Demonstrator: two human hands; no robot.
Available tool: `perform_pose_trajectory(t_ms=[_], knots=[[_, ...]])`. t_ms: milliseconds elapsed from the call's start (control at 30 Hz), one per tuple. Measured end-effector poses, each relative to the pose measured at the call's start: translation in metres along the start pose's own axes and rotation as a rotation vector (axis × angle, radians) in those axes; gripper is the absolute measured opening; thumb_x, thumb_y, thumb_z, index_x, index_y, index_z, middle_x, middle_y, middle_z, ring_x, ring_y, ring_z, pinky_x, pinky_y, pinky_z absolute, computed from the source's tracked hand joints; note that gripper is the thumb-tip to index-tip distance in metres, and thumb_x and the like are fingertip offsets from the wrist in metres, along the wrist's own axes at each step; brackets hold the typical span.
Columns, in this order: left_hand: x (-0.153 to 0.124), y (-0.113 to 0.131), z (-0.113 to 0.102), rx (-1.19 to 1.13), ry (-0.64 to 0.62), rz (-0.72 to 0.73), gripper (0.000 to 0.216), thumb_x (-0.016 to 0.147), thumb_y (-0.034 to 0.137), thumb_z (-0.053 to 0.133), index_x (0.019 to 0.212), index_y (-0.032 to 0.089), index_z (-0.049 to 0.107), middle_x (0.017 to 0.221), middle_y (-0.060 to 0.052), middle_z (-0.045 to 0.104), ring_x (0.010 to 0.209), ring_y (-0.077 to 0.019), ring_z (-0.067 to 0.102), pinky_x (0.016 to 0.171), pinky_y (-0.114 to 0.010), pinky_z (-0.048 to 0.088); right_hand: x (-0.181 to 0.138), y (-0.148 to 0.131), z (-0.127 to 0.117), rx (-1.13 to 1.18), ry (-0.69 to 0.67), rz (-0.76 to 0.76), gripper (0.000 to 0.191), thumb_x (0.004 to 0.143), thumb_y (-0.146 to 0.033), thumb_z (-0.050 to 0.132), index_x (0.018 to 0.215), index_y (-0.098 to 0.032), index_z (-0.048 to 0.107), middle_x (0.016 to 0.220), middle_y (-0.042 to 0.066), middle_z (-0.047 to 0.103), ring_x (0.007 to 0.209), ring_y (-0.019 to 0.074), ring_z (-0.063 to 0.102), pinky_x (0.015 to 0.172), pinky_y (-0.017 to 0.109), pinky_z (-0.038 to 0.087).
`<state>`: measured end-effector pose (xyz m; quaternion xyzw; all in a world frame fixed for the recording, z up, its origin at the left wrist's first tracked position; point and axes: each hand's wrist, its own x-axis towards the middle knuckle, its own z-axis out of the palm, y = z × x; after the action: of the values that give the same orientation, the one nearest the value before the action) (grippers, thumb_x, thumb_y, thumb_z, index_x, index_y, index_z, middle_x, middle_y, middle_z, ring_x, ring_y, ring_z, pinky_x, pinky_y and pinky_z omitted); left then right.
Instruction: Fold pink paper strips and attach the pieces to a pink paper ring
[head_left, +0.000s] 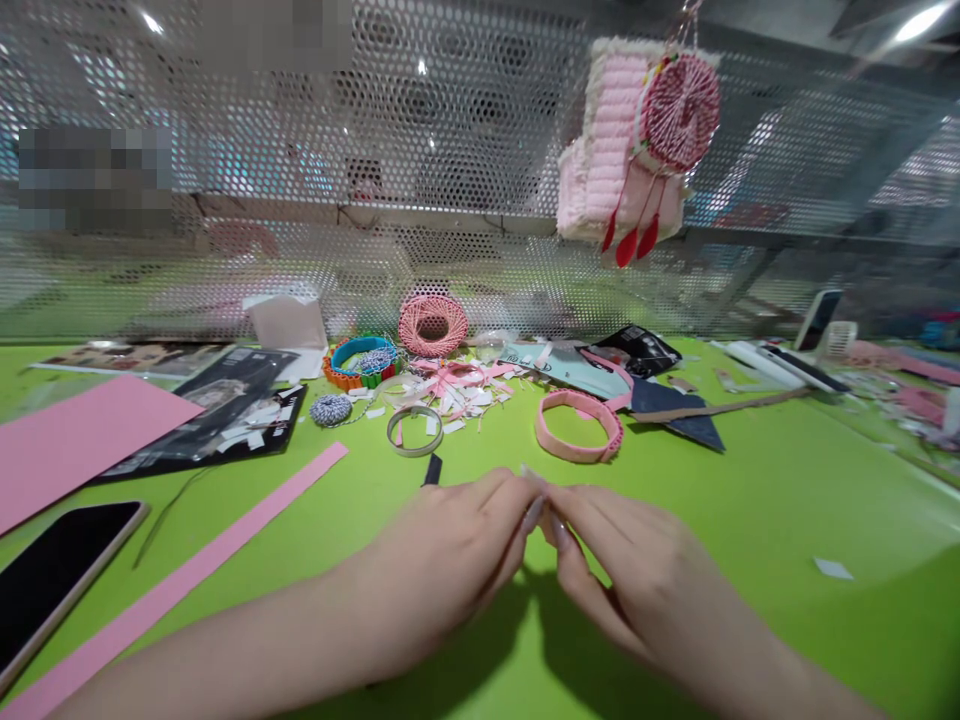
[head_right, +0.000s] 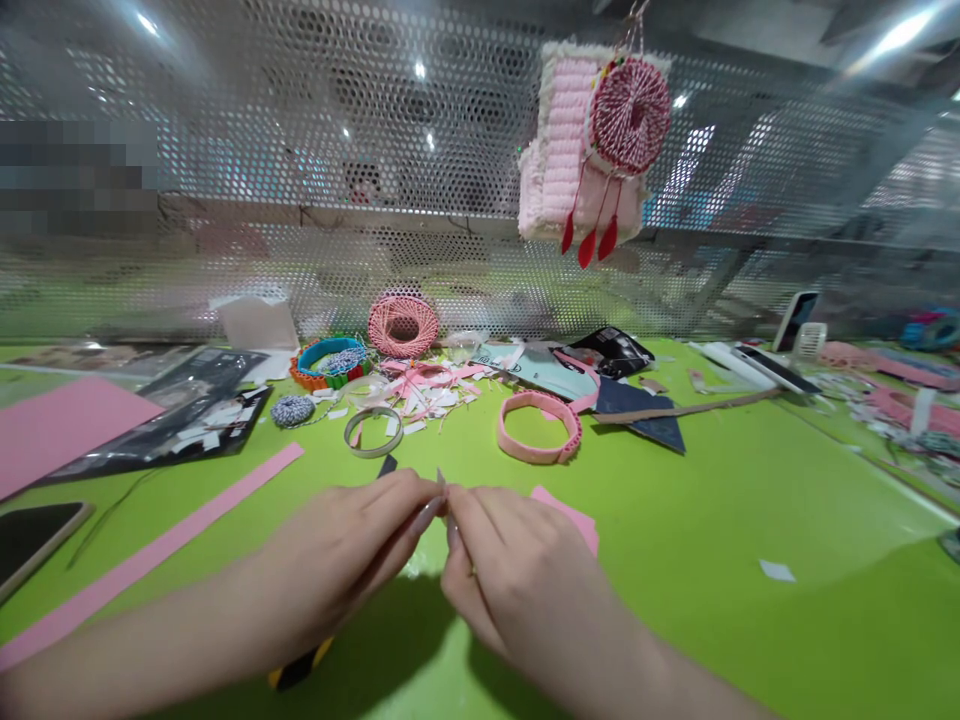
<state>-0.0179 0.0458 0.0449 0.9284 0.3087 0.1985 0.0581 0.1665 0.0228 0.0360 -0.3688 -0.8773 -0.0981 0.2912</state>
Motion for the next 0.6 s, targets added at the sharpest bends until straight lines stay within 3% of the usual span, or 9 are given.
perform_pose_trajectory(t_ms=[133, 433, 600], knots=[[0.0, -0.001, 0.005, 0.078, 0.046, 0.028, 0.026, 0.099, 0.02, 0.024, 0.093, 0.017, 0.049, 0.073, 0.0, 0.061, 0.055, -0.0131, 0.059, 0.047, -0.024, 0.043, 0.0, 0.0, 0.002, -0.015, 0.001, -0.019, 0.023, 0.087, -0.007, 0.038, 0.088, -0.01, 0.061, 0.068, 0.01, 0.067, 0.06, 0.0206, 0.066, 0.056, 0.032, 0.056], [0.004, 0.0, 0.021, 0.249, 0.306, 0.113, 0.028, 0.09, 0.008, 0.029, 0.076, 0.015, 0.053, 0.057, 0.001, 0.054, 0.043, -0.0117, 0.048, 0.039, -0.023, 0.035, 0.0, -0.001, 0.005, 0.016, 0.0, -0.067, 0.023, 0.086, -0.006, 0.038, 0.087, -0.007, 0.061, 0.061, 0.007, 0.061, 0.054, 0.0212, 0.062, 0.047, 0.032, 0.053], [0.003, -0.003, 0.02, 0.161, 0.264, 0.085, 0.024, 0.09, 0.01, 0.03, 0.078, 0.016, 0.051, 0.06, 0.002, 0.055, 0.046, -0.0105, 0.05, 0.042, -0.021, 0.038, 0.001, -0.001, 0.004, 0.06, -0.01, -0.025, 0.023, 0.085, -0.005, 0.038, 0.079, -0.012, 0.059, 0.059, 0.005, 0.059, 0.053, 0.0202, 0.062, 0.048, 0.031, 0.053]])
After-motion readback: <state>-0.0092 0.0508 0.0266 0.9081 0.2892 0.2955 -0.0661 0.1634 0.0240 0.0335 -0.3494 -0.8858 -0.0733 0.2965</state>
